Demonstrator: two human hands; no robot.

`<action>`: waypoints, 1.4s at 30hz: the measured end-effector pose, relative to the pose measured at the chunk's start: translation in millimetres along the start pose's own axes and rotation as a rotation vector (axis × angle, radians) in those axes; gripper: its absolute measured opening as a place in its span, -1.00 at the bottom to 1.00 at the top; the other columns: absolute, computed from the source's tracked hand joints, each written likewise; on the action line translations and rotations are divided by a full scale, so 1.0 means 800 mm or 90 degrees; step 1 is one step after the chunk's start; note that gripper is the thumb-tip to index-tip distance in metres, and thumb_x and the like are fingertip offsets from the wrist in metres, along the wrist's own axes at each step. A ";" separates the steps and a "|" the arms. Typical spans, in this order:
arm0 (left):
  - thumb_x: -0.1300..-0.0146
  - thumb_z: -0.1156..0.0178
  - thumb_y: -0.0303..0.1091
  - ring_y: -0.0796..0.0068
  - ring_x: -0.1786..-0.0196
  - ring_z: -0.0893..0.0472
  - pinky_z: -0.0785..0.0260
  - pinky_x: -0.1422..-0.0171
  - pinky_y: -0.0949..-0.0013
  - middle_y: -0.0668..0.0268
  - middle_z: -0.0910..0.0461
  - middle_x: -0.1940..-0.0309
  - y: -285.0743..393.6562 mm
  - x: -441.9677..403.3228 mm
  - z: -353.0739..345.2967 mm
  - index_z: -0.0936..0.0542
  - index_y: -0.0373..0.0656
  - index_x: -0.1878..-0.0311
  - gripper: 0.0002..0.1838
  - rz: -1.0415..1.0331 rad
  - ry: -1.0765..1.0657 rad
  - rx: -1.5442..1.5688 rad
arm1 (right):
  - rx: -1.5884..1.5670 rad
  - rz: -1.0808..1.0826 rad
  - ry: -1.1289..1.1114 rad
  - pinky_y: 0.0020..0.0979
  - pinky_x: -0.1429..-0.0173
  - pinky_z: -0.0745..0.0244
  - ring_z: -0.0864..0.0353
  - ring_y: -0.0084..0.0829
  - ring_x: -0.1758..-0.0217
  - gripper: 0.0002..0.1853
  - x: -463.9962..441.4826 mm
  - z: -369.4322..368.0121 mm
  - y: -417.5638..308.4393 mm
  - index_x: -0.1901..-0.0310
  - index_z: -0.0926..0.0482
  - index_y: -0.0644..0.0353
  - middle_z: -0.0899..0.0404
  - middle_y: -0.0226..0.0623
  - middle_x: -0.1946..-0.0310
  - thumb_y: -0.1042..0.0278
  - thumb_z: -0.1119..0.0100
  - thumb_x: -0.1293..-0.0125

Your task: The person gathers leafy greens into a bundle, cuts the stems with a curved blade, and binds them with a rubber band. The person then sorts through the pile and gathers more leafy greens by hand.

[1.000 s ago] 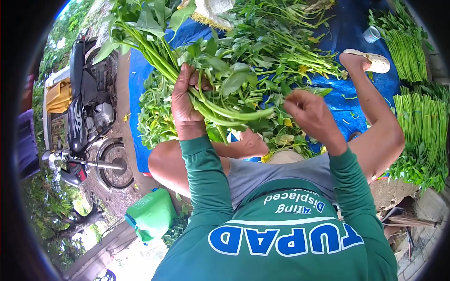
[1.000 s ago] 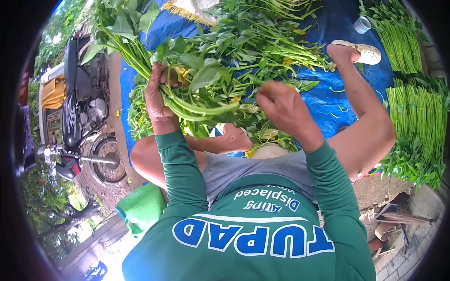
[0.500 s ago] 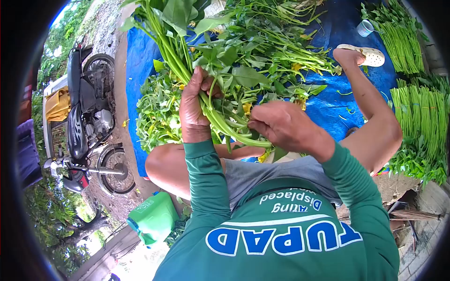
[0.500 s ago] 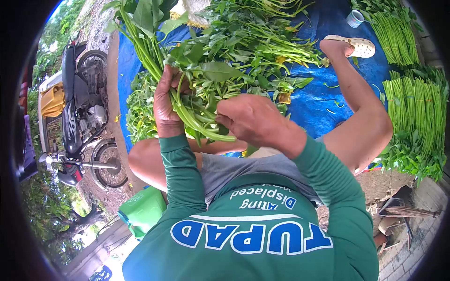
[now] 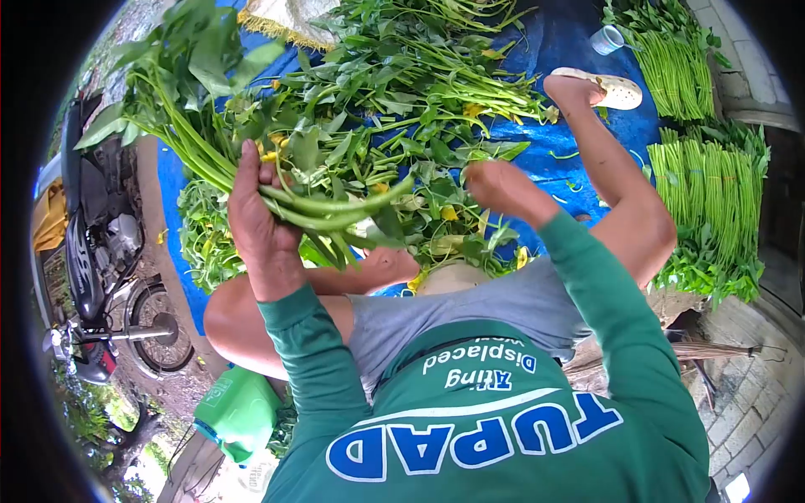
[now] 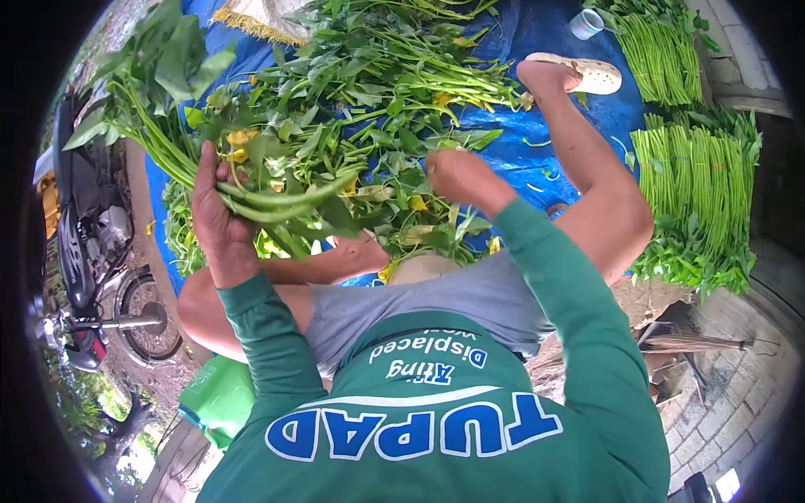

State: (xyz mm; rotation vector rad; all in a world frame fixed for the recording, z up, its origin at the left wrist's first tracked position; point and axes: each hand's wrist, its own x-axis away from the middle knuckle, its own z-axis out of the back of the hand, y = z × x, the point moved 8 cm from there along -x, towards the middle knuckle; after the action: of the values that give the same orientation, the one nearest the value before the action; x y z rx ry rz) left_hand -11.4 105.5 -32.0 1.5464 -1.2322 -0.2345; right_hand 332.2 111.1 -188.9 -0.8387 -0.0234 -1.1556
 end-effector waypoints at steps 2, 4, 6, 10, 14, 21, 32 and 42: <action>-0.57 -0.37 -0.18 0.66 0.51 -0.44 -0.44 0.40 0.51 0.52 -0.41 0.51 -0.011 -0.005 0.011 -0.52 -0.02 0.26 -0.71 0.013 -0.003 -0.002 | 0.020 0.035 0.242 0.19 -0.05 -0.63 -0.74 0.28 0.06 -0.76 -0.078 0.016 0.065 0.14 -0.74 0.17 -0.76 0.15 0.18 0.31 -0.09 -0.38; -0.57 -0.38 -0.17 0.66 0.51 -0.44 -0.40 0.43 0.52 0.52 -0.41 0.51 -0.022 -0.010 0.019 -0.51 -0.03 0.28 -0.70 0.029 0.026 0.002 | 0.006 -0.019 0.347 0.17 -0.03 -0.63 -0.72 0.27 0.03 -0.80 -0.120 0.031 0.094 0.21 -0.69 0.17 -0.76 0.12 0.13 0.33 -0.08 -0.38; -0.54 -0.42 -0.18 0.67 0.51 -0.43 -0.34 0.45 0.55 0.51 -0.42 0.51 -0.029 -0.016 0.025 -0.53 -0.04 0.26 -0.71 0.038 0.053 0.010 | 0.085 -0.030 0.344 0.14 -0.09 -0.63 -0.74 0.20 -0.04 -0.79 -0.150 0.022 0.099 0.09 -0.74 0.19 -0.77 0.13 0.11 0.31 -0.19 -0.40; -0.52 -0.44 -0.22 0.67 0.52 -0.42 -0.31 0.46 0.58 0.49 -0.45 0.50 -0.026 -0.028 0.044 -0.59 -0.09 0.21 -0.75 0.050 0.098 -0.012 | 0.195 0.034 0.262 0.11 -0.12 -0.62 -0.72 0.20 -0.09 -0.80 -0.185 -0.014 0.097 0.09 -0.72 0.18 -0.78 0.10 0.10 0.27 -0.27 -0.38; -0.51 -0.44 -0.22 0.66 0.52 -0.42 -0.30 0.45 0.57 0.49 -0.45 0.50 -0.020 -0.032 0.049 -0.60 -0.09 0.19 -0.77 0.045 0.109 0.000 | 0.122 -0.026 0.034 0.07 -0.16 -0.62 -0.73 0.19 -0.07 -0.76 -0.179 -0.017 0.080 0.09 -0.73 0.22 -0.77 0.12 0.08 0.25 -0.25 -0.38; -0.50 -0.45 -0.24 0.65 0.48 -0.43 -0.33 0.40 0.54 0.49 -0.45 0.49 -0.011 -0.026 0.047 -0.62 -0.10 0.20 -0.78 0.046 0.068 0.037 | -0.269 -0.054 0.035 -0.21 -0.07 -0.61 -0.73 -0.23 0.05 -0.61 -0.097 0.085 0.034 -0.15 -0.64 0.30 -0.75 -0.16 0.09 0.30 -0.33 -0.35; -0.45 -0.49 -0.24 0.62 0.52 -0.46 -0.31 0.45 0.51 0.45 -0.49 0.53 -0.016 -0.004 0.038 -0.61 -0.10 0.29 -0.73 0.052 0.024 0.010 | -0.545 -0.099 0.149 -0.52 0.23 -0.47 -0.57 -0.66 0.27 -0.80 0.115 0.206 -0.055 -0.08 -0.62 0.22 -0.57 -0.53 0.30 0.40 -0.31 -0.51; -0.37 -0.55 -0.21 0.59 0.58 -0.50 -0.34 0.49 0.44 0.43 -0.53 0.57 -0.075 -0.009 0.014 -0.63 -0.09 0.34 -0.71 0.063 -0.021 -0.123 | -0.598 0.015 0.316 -0.53 0.08 -0.58 -0.60 -0.67 0.15 -0.75 0.128 0.182 -0.067 -0.04 -0.65 0.17 -0.61 -0.54 0.20 0.52 -0.47 -0.38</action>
State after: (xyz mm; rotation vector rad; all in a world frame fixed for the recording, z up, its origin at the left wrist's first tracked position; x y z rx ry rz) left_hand 12.2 96.4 -88.3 1.3176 -1.2693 -0.3064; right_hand 390.8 108.7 -12.6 -1.3243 1.0007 -1.3225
